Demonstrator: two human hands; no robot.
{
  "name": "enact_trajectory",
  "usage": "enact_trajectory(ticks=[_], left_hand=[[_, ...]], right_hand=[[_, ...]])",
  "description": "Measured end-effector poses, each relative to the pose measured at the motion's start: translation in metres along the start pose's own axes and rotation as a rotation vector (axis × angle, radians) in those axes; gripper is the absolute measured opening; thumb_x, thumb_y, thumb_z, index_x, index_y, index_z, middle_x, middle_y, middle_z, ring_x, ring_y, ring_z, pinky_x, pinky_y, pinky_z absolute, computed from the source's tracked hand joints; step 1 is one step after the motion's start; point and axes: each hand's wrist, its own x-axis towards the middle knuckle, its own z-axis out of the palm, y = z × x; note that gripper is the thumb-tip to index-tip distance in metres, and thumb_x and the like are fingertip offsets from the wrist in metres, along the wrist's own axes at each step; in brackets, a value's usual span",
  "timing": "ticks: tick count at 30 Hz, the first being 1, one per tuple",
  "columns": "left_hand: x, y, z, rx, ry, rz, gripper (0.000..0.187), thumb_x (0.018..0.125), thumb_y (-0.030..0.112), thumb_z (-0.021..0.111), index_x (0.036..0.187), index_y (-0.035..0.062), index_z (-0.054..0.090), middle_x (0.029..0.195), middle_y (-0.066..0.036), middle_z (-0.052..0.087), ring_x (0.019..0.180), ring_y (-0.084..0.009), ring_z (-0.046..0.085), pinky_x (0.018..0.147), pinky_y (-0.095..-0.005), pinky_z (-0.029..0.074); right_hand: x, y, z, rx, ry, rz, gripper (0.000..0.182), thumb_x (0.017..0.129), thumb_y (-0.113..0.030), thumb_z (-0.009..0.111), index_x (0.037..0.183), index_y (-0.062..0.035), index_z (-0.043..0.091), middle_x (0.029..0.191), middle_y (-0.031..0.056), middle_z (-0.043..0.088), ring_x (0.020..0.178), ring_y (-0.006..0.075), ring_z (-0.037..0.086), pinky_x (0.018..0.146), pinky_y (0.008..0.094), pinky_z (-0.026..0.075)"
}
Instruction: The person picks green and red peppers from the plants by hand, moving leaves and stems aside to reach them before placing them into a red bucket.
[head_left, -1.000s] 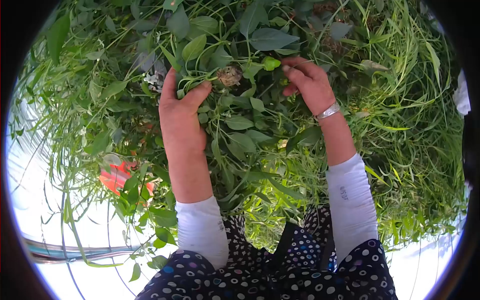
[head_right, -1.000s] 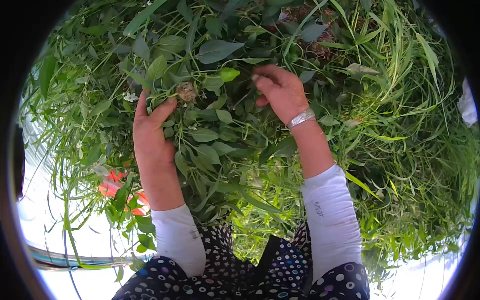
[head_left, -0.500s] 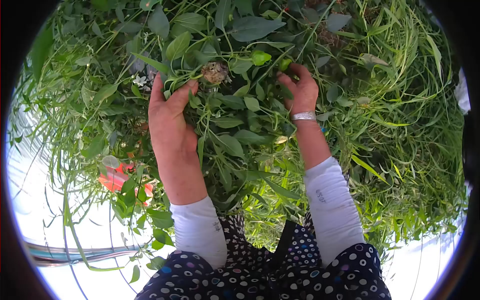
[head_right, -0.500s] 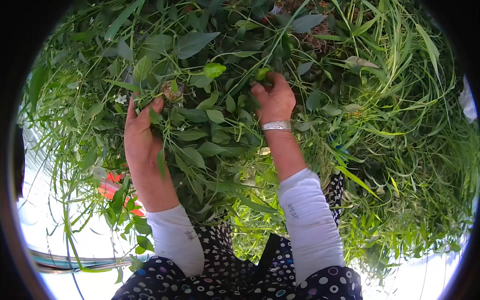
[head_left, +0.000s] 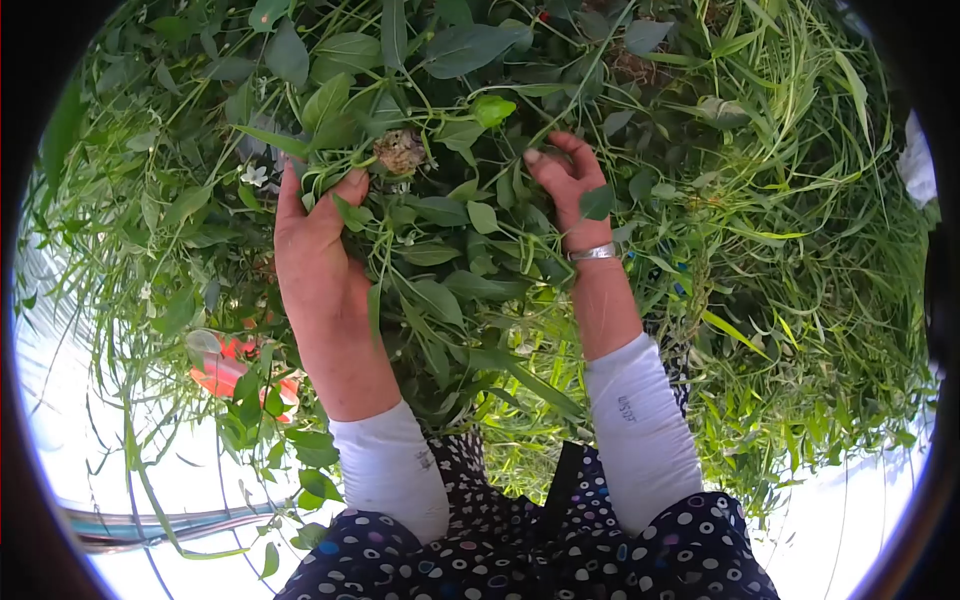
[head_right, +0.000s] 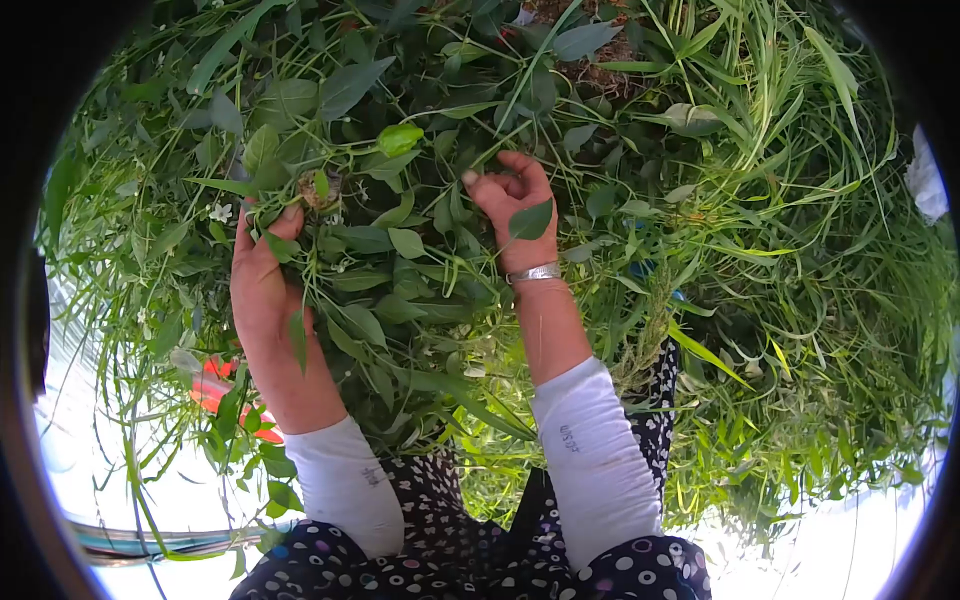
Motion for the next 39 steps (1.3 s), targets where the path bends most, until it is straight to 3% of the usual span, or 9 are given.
enact_trajectory(ticks=[8,13,23,26,28,31,33,36,39], left_hand=[[0.003,0.003,-0.007,0.068,-0.053,-0.008,0.052,0.075,-0.006,0.063,0.124,-0.0007,0.045,0.099,-0.007,0.061,0.086,-0.0152,0.06,0.076,-0.0281,0.049],[0.004,0.004,-0.01,0.112,0.003,0.027,0.048,0.076,-0.004,0.065,0.12,-0.001,0.047,0.098,-0.007,0.062,0.086,-0.0141,0.059,0.073,-0.0268,0.049],[0.007,-0.001,-0.011,0.122,0.014,0.061,0.048,0.078,0.0,0.067,0.121,0.0012,0.046,0.098,-0.007,0.061,0.085,-0.014,0.06,0.072,-0.0268,0.05],[0.009,0.0,-0.013,0.149,-0.006,0.072,0.048,0.078,0.001,0.067,0.121,0.0008,0.046,0.098,-0.007,0.061,0.086,-0.0141,0.06,0.073,-0.0265,0.049],[0.009,0.002,-0.014,0.134,0.001,0.063,0.048,0.078,0.001,0.067,0.121,0.0007,0.046,0.098,-0.007,0.061,0.086,-0.014,0.059,0.074,-0.0266,0.049],[0.014,0.001,-0.023,0.147,-0.017,0.043,0.048,0.078,0.001,0.067,0.121,0.0005,0.045,0.098,-0.007,0.061,0.087,-0.0138,0.059,0.075,-0.0269,0.049],[0.016,0.0,-0.024,0.171,-0.045,0.04,0.049,0.078,0.001,0.067,0.122,0.0004,0.045,0.098,-0.007,0.061,0.087,-0.0138,0.059,0.075,-0.0271,0.049],[0.013,-0.001,-0.02,0.166,-0.012,0.076,0.05,0.078,0.0,0.067,0.123,0.0003,0.044,0.098,-0.007,0.061,0.087,-0.0136,0.059,0.075,-0.0271,0.049],[0.007,0.0,-0.016,0.15,0.001,0.048,0.052,0.078,0.0,0.066,0.125,-0.0003,0.042,0.098,-0.007,0.06,0.087,-0.014,0.058,0.075,-0.0269,0.049]], right_hand=[[-0.027,0.013,0.004,-0.189,-0.402,0.051,0.021,0.075,-0.014,0.068,0.091,-0.0013,0.063,0.086,0.0057,0.066,0.08,0.0119,0.06,0.075,0.0259,0.047],[-0.04,-0.002,0.03,-0.545,-0.318,-0.307,0.016,0.069,-0.006,0.059,0.083,-0.0001,0.058,0.077,0.0173,0.06,0.075,0.036,0.057,0.068,0.038,0.046],[-0.047,0.026,-0.004,-0.217,-0.273,-0.14,0.012,0.073,-0.007,0.049,0.077,-0.0014,0.059,0.07,0.0094,0.058,0.065,0.0156,0.053,0.061,0.029,0.043],[-0.067,0.064,-0.03,-0.163,-0.112,-0.254,0.013,0.075,-0.008,0.048,0.078,-0.0026,0.059,0.072,0.0056,0.058,0.063,0.015,0.052,0.059,0.0264,0.042],[-0.073,0.053,-0.063,0.525,0.155,0.256,0.014,0.076,-0.006,0.049,0.085,-0.004,0.059,0.076,0.0032,0.058,0.065,0.0144,0.054,0.059,0.0255,0.043],[-0.044,0.081,-0.104,0.575,0.08,0.401,0.027,0.075,-0.002,0.052,0.102,-0.0064,0.057,0.079,0.0047,0.058,0.065,0.0162,0.055,0.058,0.0263,0.045],[-0.009,0.114,-0.107,-0.016,0.207,0.189,0.044,0.074,0.001,0.055,0.118,-0.0075,0.052,0.082,0.0055,0.058,0.065,0.0158,0.057,0.056,0.0281,0.047],[0.054,0.162,-0.113,0.352,-0.016,-0.001,0.053,0.074,0.002,0.057,0.125,-0.0081,0.049,0.083,0.0043,0.059,0.067,0.0139,0.057,0.057,0.0272,0.047],[0.029,0.096,-0.073,0.187,-0.092,-0.135,0.056,0.072,0.0,0.064,0.125,-0.0072,0.049,0.085,0.0031,0.061,0.073,0.0119,0.057,0.063,0.0277,0.048]])
